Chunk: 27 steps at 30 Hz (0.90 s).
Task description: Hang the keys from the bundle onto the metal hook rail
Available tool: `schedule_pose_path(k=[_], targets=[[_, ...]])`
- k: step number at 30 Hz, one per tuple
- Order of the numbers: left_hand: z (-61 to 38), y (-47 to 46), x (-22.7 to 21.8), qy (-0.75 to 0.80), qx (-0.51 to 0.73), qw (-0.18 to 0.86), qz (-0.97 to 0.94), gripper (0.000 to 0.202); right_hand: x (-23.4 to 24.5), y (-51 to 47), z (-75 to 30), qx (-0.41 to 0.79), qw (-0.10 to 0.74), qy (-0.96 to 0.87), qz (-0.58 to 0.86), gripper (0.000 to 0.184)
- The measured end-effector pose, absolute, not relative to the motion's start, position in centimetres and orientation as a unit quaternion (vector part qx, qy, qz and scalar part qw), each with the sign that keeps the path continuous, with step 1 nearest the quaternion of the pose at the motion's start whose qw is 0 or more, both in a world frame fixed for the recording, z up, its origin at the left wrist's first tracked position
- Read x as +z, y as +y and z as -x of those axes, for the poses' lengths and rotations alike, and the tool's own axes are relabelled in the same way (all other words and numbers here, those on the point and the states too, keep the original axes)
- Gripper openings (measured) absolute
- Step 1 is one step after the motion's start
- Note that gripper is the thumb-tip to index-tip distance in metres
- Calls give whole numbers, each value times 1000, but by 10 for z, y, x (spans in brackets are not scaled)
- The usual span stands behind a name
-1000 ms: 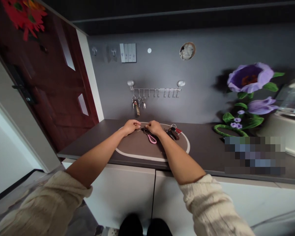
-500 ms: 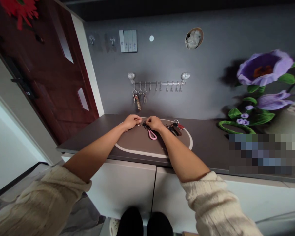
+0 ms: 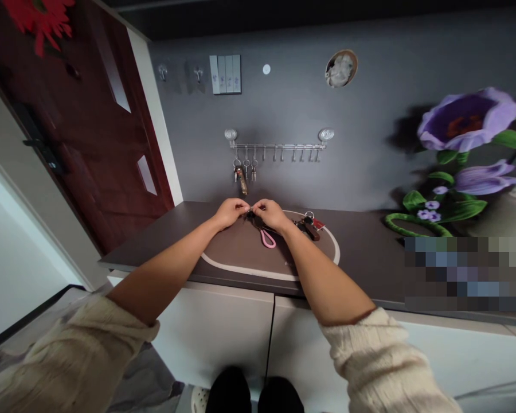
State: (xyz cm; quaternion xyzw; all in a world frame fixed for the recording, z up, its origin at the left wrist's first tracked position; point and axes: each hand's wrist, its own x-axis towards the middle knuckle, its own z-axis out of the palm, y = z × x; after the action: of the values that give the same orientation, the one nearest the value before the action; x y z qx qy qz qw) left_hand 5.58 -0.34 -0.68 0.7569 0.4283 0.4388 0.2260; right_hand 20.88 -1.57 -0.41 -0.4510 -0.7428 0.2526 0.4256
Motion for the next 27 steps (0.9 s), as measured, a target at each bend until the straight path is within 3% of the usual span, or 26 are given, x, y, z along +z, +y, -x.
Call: schedule_pose_path(k=[5, 15, 27], targets=[[-56, -5, -5, 412, 470, 265, -735, 16, 2, -21, -207, 306, 467, -711, 428, 19], [-61, -5, -4, 395, 535, 448, -597, 14, 5, -23, -204, 382, 513, -645, 419, 22], [-63, -3, -7, 372, 563, 478, -562, 22, 3, -21, -202, 391, 547, -622, 401, 28]])
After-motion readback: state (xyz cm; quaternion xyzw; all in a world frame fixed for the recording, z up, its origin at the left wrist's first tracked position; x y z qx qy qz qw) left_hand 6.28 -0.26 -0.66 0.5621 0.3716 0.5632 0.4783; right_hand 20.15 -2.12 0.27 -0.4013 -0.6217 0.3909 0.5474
